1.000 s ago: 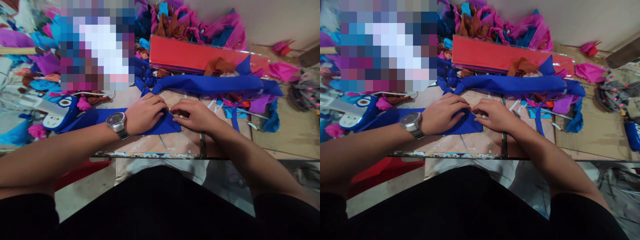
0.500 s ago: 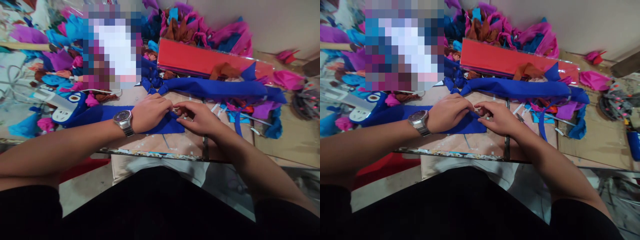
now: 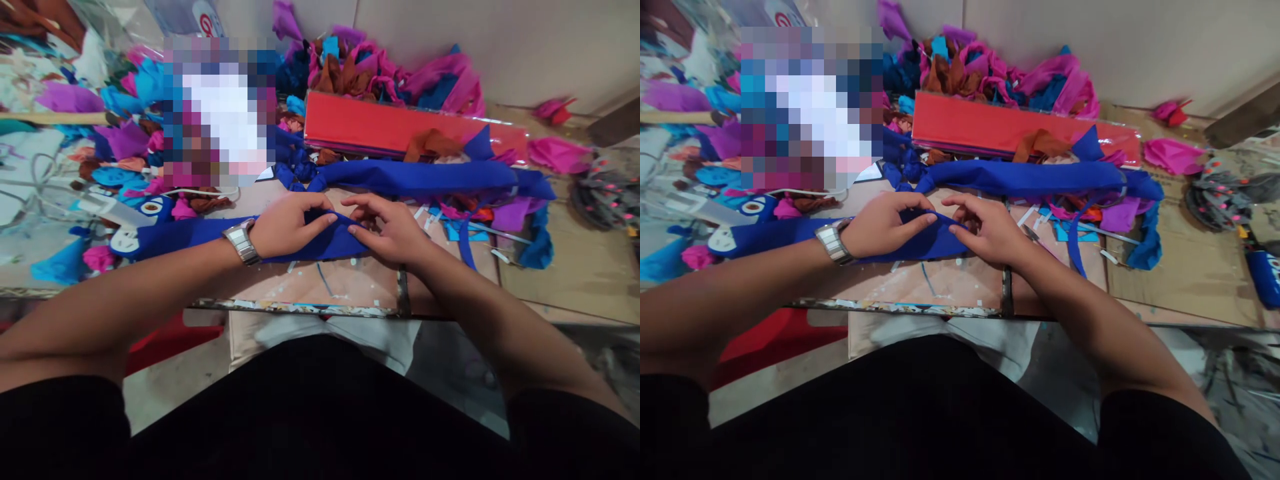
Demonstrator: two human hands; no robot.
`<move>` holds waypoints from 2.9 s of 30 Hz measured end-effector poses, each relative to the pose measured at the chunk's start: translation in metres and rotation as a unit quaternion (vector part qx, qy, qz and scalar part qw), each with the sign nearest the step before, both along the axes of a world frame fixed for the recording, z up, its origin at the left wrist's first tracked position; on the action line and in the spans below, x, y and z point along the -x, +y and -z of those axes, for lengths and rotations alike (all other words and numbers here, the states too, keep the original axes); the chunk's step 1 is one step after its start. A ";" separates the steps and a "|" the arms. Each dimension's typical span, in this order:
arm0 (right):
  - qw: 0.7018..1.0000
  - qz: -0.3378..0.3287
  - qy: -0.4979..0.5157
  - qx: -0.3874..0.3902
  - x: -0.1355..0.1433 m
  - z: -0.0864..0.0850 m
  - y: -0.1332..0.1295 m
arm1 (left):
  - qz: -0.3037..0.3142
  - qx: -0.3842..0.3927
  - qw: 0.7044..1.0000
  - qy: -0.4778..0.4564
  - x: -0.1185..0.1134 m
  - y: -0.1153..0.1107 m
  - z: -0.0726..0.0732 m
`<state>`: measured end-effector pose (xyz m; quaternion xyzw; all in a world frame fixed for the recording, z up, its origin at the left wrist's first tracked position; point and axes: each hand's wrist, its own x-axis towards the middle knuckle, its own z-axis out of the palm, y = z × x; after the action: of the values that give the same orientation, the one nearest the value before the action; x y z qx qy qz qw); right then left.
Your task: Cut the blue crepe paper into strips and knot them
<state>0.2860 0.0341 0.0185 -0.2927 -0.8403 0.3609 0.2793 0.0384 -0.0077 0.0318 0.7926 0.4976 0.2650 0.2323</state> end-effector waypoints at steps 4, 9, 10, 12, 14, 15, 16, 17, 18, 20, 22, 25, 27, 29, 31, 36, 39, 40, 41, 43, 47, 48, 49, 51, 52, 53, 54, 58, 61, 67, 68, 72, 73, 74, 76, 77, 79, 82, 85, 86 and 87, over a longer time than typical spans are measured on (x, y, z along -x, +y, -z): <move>1.000 -0.003 0.020 0.009 -0.001 0.002 0.001 | -0.012 0.045 0.998 -0.050 0.001 0.003 -0.002; 0.998 -0.009 0.051 0.030 0.001 0.003 -0.001 | -0.018 0.059 0.997 -0.056 0.003 0.005 -0.002; 0.998 -0.008 0.054 0.031 0.002 0.003 -0.001 | -0.015 0.058 0.997 -0.057 0.003 0.005 -0.002; 0.998 0.002 0.058 0.024 0.003 0.002 -0.003 | -0.011 0.056 0.997 -0.060 0.003 0.004 -0.003; 0.998 0.015 0.059 0.009 0.003 0.002 -0.004 | -0.008 0.057 0.996 -0.062 0.002 0.003 -0.003; 0.998 0.019 0.057 0.001 0.003 0.001 -0.004 | -0.006 0.056 0.996 -0.064 0.001 0.003 -0.003; 0.998 0.021 0.054 -0.007 0.003 0.001 -0.005 | -0.004 0.054 0.996 -0.065 0.001 0.002 -0.003; 0.998 0.022 0.050 -0.014 0.003 0.001 -0.005 | -0.002 0.051 0.996 -0.066 0.001 0.002 -0.003; 0.999 0.022 0.044 -0.020 0.003 0.001 -0.005 | 0.000 0.048 0.997 -0.067 0.000 0.001 -0.003; 0.999 0.023 0.036 -0.028 0.003 0.002 -0.006 | -0.002 0.041 0.997 -0.068 0.000 0.001 -0.004; 0.999 0.024 0.029 -0.027 0.003 0.002 -0.006 | -0.007 0.037 0.997 -0.068 0.001 0.000 -0.004; 0.999 0.040 0.015 -0.027 0.003 0.003 -0.005 | -0.014 0.026 0.998 -0.058 0.002 0.001 -0.004; 0.997 0.064 0.011 -0.035 0.003 0.002 -0.003 | -0.016 0.019 0.999 -0.040 0.004 0.002 -0.005; 0.995 0.095 0.022 -0.037 0.001 0.001 0.001 | -0.017 0.021 1.000 -0.015 0.006 0.003 -0.007; 0.991 0.122 0.047 -0.022 -0.001 0.000 0.006 | -0.015 0.023 1.000 0.006 0.008 0.004 -0.010; 0.978 0.168 0.119 0.038 -0.008 -0.001 0.024 | 0.023 0.048 0.998 0.018 0.014 0.005 -0.023; 0.966 0.187 0.157 0.080 -0.008 0.001 0.032 | 0.093 0.135 0.987 -0.010 0.017 0.005 -0.028; 0.963 0.194 0.162 0.095 -0.008 0.003 0.034 | 0.116 0.162 0.980 -0.016 0.018 0.004 -0.029; 0.959 0.202 0.165 0.108 -0.008 0.004 0.035 | 0.139 0.181 0.974 -0.017 0.019 0.004 -0.030; 0.955 0.210 0.166 0.131 -0.008 0.005 0.037 | 0.174 0.188 0.966 -0.016 0.020 0.003 -0.030; 0.959 0.182 0.137 0.166 -0.008 0.005 0.033 | 0.206 0.181 0.961 -0.023 0.020 0.003 -0.028; 0.962 0.173 0.119 0.177 -0.008 0.004 0.030 | 0.202 0.186 0.961 -0.024 0.019 0.003 -0.027; 0.963 0.166 0.102 0.186 -0.007 0.003 0.027 | 0.195 0.191 0.962 -0.025 0.019 0.003 -0.026; 0.965 0.153 0.077 0.199 -0.005 -0.001 0.019 | 0.178 0.197 0.964 -0.031 0.019 0.004 -0.023; 0.965 0.146 0.071 0.204 -0.003 -0.002 0.015 | 0.170 0.200 0.964 -0.038 0.019 0.004 -0.022; 0.966 0.140 0.068 0.207 -0.001 -0.004 0.011 | 0.163 0.206 0.964 -0.047 0.019 0.005 -0.020; 0.966 0.133 0.068 0.211 0.001 -0.004 0.007 | 0.157 0.213 0.963 -0.057 0.019 0.005 -0.019; 0.969 0.104 0.055 0.218 0.007 -0.003 -0.007 | 0.149 0.234 0.960 -0.049 0.018 0.004 -0.016; 0.981 0.084 0.039 0.173 0.010 0.002 -0.013 | 0.154 0.195 0.969 -0.016 0.015 0.003 -0.016; 0.993 0.068 0.042 0.085 0.013 0.005 -0.019 | 0.137 0.184 0.973 -0.035 0.008 0.002 -0.010; 0.994 0.071 0.043 0.078 0.013 0.005 -0.019 | 0.129 0.193 0.971 -0.050 0.007 0.002 -0.009; 0.994 0.067 0.037 0.072 0.011 0.006 -0.016 | 0.100 0.202 0.968 -0.110 0.003 0.001 -0.001; 0.994 0.061 0.032 0.084 0.011 0.007 -0.015 | 0.093 0.201 0.968 -0.119 0.002 0.001 0.001; 0.993 0.054 0.026 0.102 0.010 0.007 -0.014 | 0.087 0.199 0.968 -0.127 0.002 0.002 0.003; 0.988 0.041 0.022 0.149 0.009 0.007 -0.014 | 0.072 0.201 0.967 -0.140 0.003 0.002 0.006; 0.984 0.034 0.024 0.175 0.008 0.007 -0.014 | 0.066 0.203 0.966 -0.146 0.003 0.003 0.007; 0.974 0.026 0.039 0.222 0.008 0.005 -0.013 | 0.055 0.208 0.964 -0.155 0.004 0.003 0.010; 0.958 0.029 0.065 0.278 0.009 0.003 -0.012 | 0.037 0.213 0.962 -0.168 0.005 0.003 0.012; 0.941 0.029 0.093 0.323 0.010 0.003 -0.008 | 0.011 0.228 0.953 -0.197 0.005 0.004 0.013; 0.937 0.030 0.103 0.334 0.009 0.004 -0.006 | 0.003 0.233 0.950 -0.209 0.005 0.004 0.013; 0.932 0.034 0.113 0.343 0.009 0.005 -0.004 | -0.005 0.235 0.947 -0.219 0.005 0.004 0.012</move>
<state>0.2769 0.0297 0.0131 -0.3559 -0.6180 0.6480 0.2675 0.0329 -0.0034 0.0197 0.6357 0.4864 0.3085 0.5140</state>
